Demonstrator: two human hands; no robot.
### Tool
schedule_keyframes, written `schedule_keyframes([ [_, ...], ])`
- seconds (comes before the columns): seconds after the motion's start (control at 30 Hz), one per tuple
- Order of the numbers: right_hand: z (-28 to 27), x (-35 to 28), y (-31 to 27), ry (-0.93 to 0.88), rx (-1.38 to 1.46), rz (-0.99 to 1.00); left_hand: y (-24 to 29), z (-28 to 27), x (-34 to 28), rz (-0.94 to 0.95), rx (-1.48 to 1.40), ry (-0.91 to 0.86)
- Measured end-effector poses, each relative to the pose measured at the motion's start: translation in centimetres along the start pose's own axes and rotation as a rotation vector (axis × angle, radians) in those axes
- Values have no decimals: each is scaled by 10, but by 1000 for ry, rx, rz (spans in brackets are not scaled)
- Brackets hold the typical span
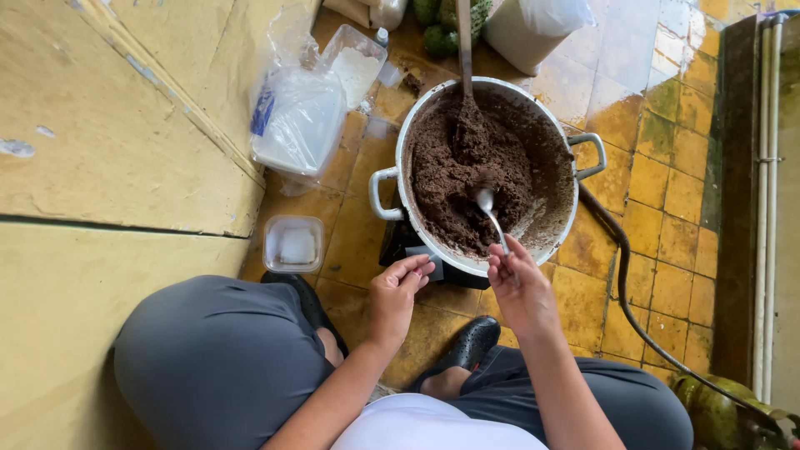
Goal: Filling small plastic containers with a brown paste-like mixture from a large pot using a spoon.
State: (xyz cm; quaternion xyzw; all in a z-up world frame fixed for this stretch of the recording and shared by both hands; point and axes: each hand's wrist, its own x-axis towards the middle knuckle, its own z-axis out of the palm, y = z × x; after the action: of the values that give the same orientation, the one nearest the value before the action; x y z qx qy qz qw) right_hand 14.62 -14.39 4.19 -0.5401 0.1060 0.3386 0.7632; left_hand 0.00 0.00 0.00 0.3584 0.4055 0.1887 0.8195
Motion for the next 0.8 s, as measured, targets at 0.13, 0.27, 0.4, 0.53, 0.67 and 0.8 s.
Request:
schedule_keyframes([
  [0.13,-11,-21,2,-131,-67,97,12,2,-3,12,-14,19],
  [0.27,0,-49,7,-173,-216,131,22,3,-6,-36,-28,5],
  [0.4,-14,-55,24,-98,-579,34,15,2,-3,-69,-95,-16],
  [0.53,-34,-49,40,-128,-709,-31,19,4,-6,-93,-144,-23],
  [0.67,-36,-49,45,-250,-882,-251,12,4,-4,-153,-273,-20],
  [0.8,-38,-48,50,-289,-882,-372,19,5,-8,-215,-404,-60],
])
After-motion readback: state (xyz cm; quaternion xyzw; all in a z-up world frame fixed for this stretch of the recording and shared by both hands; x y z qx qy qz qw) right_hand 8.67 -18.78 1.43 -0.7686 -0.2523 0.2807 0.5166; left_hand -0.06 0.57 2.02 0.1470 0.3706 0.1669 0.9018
